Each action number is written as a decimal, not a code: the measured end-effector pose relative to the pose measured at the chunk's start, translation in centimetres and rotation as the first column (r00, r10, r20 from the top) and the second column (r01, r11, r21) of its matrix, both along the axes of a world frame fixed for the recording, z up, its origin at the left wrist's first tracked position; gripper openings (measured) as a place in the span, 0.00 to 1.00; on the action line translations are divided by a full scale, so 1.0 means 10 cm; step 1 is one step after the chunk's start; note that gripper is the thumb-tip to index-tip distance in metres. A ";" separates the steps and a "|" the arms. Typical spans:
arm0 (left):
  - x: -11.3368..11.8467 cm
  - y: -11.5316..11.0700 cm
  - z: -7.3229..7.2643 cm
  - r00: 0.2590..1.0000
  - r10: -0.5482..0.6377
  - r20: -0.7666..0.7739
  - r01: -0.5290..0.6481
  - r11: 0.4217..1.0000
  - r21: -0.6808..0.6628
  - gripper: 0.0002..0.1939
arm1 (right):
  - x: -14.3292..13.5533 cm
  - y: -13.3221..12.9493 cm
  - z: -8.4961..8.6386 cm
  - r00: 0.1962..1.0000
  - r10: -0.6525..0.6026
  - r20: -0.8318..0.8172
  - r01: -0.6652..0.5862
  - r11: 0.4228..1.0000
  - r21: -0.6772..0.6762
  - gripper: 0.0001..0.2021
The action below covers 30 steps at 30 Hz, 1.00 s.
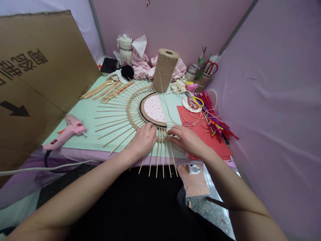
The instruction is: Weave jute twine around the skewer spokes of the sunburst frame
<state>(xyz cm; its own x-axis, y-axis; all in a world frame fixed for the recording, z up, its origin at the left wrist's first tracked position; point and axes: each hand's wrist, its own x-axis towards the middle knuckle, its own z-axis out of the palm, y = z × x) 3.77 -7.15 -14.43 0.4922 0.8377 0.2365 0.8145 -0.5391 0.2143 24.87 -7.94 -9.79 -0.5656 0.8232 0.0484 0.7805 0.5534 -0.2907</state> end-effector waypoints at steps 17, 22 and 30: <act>0.01 0.01 -0.01 0.999 0.015 0.052 -0.015 1.000 0.007 0.11 | 0.45 0.71 0.49 0.960 -0.277 -0.035 0.277 0.934 0.225 0.07; 0.03 0.01 0.04 0.995 0.051 0.085 -0.046 0.997 -0.054 0.10 | 0.24 1.11 0.90 0.907 -0.189 -0.377 0.408 0.619 0.671 0.09; 0.01 0.03 0.04 0.985 0.059 0.162 -0.042 0.993 -0.107 0.10 | 0.19 1.90 1.01 0.902 -0.308 -0.304 0.419 0.796 0.438 0.12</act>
